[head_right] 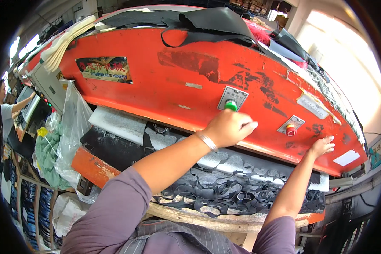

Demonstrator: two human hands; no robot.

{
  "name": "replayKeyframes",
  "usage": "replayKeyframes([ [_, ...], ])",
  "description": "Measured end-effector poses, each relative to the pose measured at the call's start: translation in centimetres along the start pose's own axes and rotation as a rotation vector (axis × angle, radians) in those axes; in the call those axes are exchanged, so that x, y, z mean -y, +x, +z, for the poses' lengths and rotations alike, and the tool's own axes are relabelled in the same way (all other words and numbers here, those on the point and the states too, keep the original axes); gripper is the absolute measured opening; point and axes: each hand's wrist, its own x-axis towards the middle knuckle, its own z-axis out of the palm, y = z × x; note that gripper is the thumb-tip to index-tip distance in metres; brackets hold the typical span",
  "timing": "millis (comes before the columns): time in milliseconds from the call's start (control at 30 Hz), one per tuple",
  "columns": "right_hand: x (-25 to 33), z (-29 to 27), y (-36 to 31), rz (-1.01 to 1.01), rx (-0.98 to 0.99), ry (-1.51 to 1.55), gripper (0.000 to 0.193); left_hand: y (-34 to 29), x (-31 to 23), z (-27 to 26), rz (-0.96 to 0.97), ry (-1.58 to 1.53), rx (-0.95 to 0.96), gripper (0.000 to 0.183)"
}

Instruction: Using a hydraulic press and metal dies to cut shoe components from a sheet of black leather.

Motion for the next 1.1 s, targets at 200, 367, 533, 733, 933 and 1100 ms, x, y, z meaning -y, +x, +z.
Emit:
replayKeyframes([
  [200,0.4,-3.9,-2.1,0.006,0.267,0.113,0.089,-2.0,-0.4,-0.3,-0.165,0.302,0.026,0.034],
  [367,1.8,-10.5,-2.8,-0.074,0.301,0.273,0.061,-18.3,-1.6,-6.4,-0.442,0.355,0.284,0.035],
  [533,10.5,-9.4,-8.6,-0.335,0.454,0.503,0.033,-30.6,-4.0,-9.3,-0.688,0.505,0.302,0.032],
  [733,30.4,-6.5,-30.4,-1.307,0.945,0.879,0.026,-32.4,-5.6,-8.7,-0.671,0.724,0.165,0.023],
  [933,32.1,3.4,-42.8,-1.966,1.359,0.753,0.015,-31.6,-5.1,-9.2,-0.66,0.683,0.151,0.025],
  [1100,31.1,8.8,-46.9,-2.236,1.559,0.386,0.017,-30.6,-3.7,-12.3,-0.764,0.358,0.3,0.02],
])
